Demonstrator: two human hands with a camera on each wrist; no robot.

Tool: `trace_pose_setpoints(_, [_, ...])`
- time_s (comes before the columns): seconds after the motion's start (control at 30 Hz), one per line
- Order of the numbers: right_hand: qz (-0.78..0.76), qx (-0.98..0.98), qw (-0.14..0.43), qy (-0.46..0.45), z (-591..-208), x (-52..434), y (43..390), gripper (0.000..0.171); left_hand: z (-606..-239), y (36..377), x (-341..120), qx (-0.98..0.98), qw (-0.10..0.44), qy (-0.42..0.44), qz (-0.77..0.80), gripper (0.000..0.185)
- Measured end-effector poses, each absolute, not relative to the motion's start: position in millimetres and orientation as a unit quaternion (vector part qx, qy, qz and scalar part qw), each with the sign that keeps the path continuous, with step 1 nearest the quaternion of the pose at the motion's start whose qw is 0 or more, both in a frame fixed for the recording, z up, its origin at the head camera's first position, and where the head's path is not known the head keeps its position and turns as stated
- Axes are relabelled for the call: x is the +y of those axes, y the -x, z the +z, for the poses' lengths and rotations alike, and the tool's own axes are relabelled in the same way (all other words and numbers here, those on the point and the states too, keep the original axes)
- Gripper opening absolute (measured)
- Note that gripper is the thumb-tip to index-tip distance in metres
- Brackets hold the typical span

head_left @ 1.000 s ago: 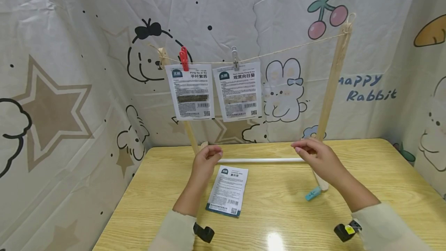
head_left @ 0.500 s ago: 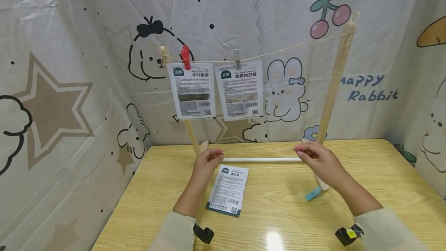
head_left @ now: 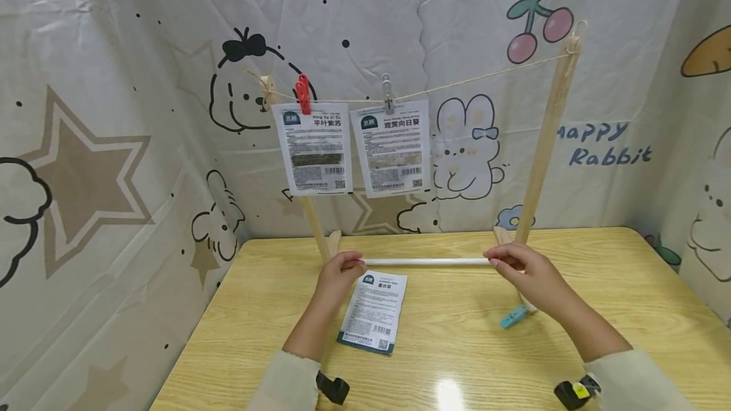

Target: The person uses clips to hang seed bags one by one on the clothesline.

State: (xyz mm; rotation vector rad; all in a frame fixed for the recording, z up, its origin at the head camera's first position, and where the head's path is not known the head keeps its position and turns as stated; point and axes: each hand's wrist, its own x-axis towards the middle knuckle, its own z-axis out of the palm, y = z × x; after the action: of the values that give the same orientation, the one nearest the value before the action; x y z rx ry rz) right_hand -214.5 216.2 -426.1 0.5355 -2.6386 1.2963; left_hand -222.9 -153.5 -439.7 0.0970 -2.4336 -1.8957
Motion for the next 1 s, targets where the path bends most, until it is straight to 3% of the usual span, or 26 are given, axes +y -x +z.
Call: trace_pose_setpoints(1.0, [0.442,-0.877,-0.010,-0.188,-463,238,207,0.027,-467,220,-163,-0.826,-0.006,-0.052,-0.561,0.042])
